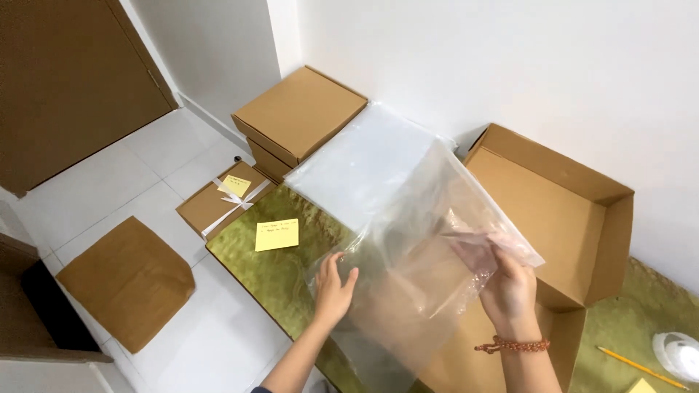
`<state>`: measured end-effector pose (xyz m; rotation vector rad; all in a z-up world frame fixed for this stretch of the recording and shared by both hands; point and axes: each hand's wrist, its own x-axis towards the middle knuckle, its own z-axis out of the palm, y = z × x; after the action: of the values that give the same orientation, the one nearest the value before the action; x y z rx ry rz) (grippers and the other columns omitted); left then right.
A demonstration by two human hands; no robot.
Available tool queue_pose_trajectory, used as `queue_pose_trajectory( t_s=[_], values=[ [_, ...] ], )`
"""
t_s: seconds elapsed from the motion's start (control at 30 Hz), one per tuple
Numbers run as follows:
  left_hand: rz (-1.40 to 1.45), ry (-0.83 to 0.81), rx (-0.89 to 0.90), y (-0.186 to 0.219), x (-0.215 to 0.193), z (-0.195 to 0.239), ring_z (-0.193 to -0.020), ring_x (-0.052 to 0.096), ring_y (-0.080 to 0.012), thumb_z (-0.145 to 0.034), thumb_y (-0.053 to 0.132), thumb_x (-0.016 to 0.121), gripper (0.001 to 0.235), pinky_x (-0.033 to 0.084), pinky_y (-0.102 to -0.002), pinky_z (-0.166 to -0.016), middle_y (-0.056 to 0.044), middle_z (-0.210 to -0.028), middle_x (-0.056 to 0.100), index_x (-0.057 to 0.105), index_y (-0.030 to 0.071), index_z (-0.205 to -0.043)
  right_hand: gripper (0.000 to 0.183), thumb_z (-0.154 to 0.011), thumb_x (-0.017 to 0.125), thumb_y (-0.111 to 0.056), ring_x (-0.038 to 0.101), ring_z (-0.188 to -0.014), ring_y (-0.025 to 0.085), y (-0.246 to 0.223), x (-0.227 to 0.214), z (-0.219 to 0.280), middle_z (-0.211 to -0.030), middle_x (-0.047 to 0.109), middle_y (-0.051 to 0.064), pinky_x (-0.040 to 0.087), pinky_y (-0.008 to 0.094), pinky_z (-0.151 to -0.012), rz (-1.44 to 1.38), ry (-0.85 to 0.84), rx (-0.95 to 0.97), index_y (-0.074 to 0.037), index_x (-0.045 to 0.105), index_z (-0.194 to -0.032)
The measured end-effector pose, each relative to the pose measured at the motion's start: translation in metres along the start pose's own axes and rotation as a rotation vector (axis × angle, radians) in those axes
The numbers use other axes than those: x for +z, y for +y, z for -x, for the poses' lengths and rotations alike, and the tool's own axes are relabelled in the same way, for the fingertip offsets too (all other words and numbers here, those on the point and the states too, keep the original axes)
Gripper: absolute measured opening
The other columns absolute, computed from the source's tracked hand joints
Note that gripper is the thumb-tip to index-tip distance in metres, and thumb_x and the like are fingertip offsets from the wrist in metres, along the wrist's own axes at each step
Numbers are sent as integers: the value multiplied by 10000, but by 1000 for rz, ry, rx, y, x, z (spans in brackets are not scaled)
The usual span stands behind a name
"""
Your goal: Unpacking a garment, hanging it on a rack for inspection, then repacking it into a plastic bag and a cardboard box for shipping.
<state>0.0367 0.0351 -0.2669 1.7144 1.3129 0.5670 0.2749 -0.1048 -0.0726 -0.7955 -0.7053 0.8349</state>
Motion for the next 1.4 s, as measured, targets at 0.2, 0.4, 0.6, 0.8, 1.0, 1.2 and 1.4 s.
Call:
queue_pose_trajectory(
  t_s=[0.2,0.4,0.6,0.8,1.0,1.2,1.4],
  values=[
    [230,-118,95,40,-59,-31,-1585,226,-521,-1075,275,609,640,150,-712,-1273,-332,-1701,250,341,41,-1607,166,-998,577,-131,745,-1127,406,63,-84,-72,-1121,771,72,473,728,-1115,-222,387,258,-95,711,-1089],
    [506,-393,-155,10,-98,-120,-1559,332,-505,-1064,435,601,873,253,-644,-1295,-335,-1613,446,74,184,-1714,169,-1024,554,-138,763,-1060,289,91,-41,-134,-983,774,-98,518,685,-1059,-603,376,257,-166,721,-1033],
    [608,-437,-268,-37,-119,-230,-1019,728,-125,-896,276,881,546,648,-253,-802,-21,-1199,734,722,137,-1399,225,-1058,476,-104,694,-1301,325,119,-57,-202,-1274,752,87,549,606,-1116,-408,461,67,-140,693,-1106],
    [618,-278,-125,-20,-119,-374,-941,746,-186,-971,175,801,491,674,-283,-724,-103,-1156,739,664,106,-1437,542,-1111,614,-516,591,-1440,231,123,-90,-286,-1592,567,-57,416,544,-1234,-52,591,82,-461,376,-1595],
    [60,-391,-124,-38,-125,-417,-1384,612,-364,-921,432,852,852,579,-500,-1053,-161,-1537,612,462,215,-1647,686,-1085,626,-336,614,-1158,269,185,-79,-251,-1528,518,97,570,445,-881,325,792,443,-284,291,-1681],
    [266,-466,-329,-135,-86,-409,-682,779,-234,-918,100,777,684,685,-341,-515,-170,-1041,796,513,61,-1548,748,-986,726,-183,754,-992,390,254,-64,-189,-1336,708,176,616,464,-673,422,810,750,-219,385,-1651],
    [145,-761,-563,-64,-148,-365,-787,723,-115,-1012,220,755,251,578,-255,-629,-35,-976,819,772,222,-1263,514,-987,603,-10,464,-450,143,265,-60,-160,-707,608,79,353,273,-372,717,693,996,-71,608,-1498]
  ],
)
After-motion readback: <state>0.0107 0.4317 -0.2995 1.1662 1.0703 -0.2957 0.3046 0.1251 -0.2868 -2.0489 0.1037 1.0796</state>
